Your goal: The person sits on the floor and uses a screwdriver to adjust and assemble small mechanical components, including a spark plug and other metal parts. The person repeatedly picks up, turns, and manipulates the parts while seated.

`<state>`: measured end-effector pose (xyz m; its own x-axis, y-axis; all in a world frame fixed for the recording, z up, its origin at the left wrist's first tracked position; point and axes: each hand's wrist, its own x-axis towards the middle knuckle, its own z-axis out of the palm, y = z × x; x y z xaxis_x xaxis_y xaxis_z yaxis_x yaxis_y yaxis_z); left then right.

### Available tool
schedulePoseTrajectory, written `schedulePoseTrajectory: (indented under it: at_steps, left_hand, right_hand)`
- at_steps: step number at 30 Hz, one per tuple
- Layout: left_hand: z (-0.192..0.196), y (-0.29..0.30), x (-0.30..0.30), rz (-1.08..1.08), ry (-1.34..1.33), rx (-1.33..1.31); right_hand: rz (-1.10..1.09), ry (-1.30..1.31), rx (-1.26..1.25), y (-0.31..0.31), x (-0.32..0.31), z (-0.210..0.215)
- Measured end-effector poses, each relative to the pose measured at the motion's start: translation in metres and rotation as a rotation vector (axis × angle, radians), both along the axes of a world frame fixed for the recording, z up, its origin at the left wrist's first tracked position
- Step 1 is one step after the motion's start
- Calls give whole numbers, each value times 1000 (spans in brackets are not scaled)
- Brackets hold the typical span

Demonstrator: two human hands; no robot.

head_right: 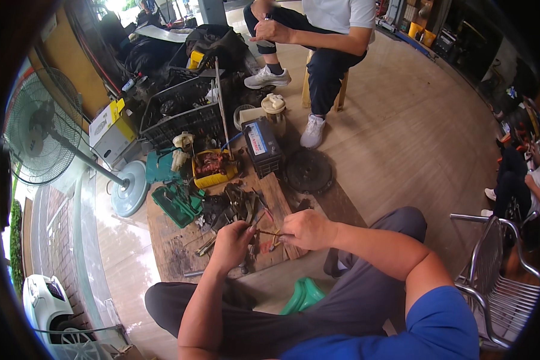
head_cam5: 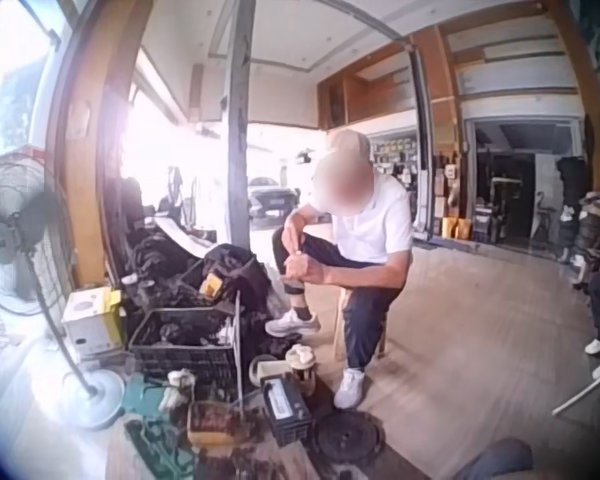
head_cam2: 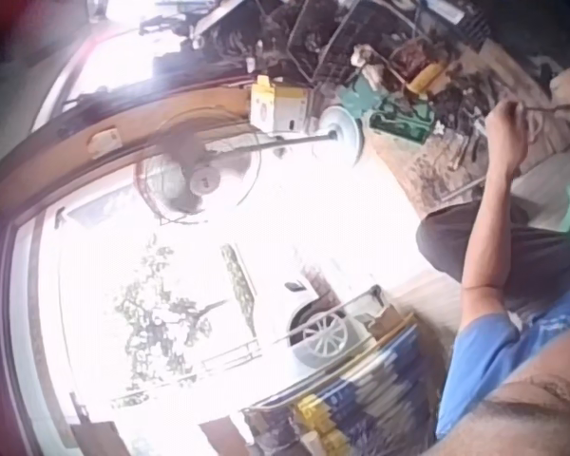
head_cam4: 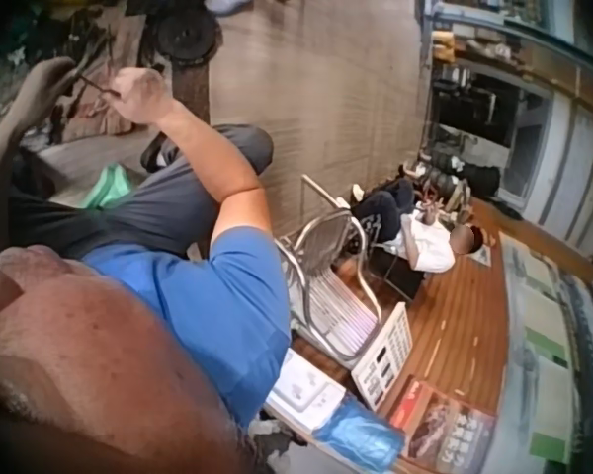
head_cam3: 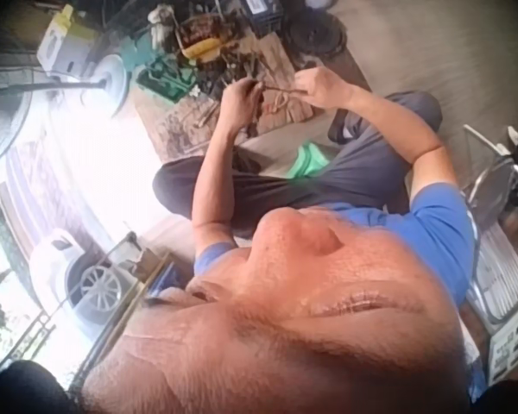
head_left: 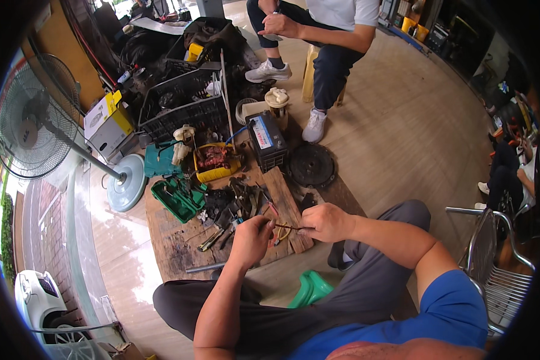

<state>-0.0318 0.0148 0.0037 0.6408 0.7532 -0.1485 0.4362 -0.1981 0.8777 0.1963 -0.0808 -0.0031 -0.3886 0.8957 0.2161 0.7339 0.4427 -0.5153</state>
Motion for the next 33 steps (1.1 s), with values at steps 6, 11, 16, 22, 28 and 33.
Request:
schedulePoseTrajectory:
  at_steps: [6, 11, 16, 22, 28, 33]
  left_hand:
    - [-10, 0, 3, 68, -68, -210]
    - [-15, 1, 2, 75, -43, -267]
    - [-12, 1, 5, 70, -19, -244]
    - [-5, -2, 7, 139, -57, -316]
    - [8, -4, 9, 180, -80, -323]
    - [4, -3, 9, 159, -65, -272]
  right_hand:
    - [14, -80, 23, 0, -1, 0]
    - [30, -144, 50, 0, -2, -3]
    - [42, -211, 74, -1, -2, -1]
    - [42, -198, 128, 1, -1, -7]
    - [47, -203, 144, 2, 0, -9]
    - [54, -209, 165, 2, 0, -6]
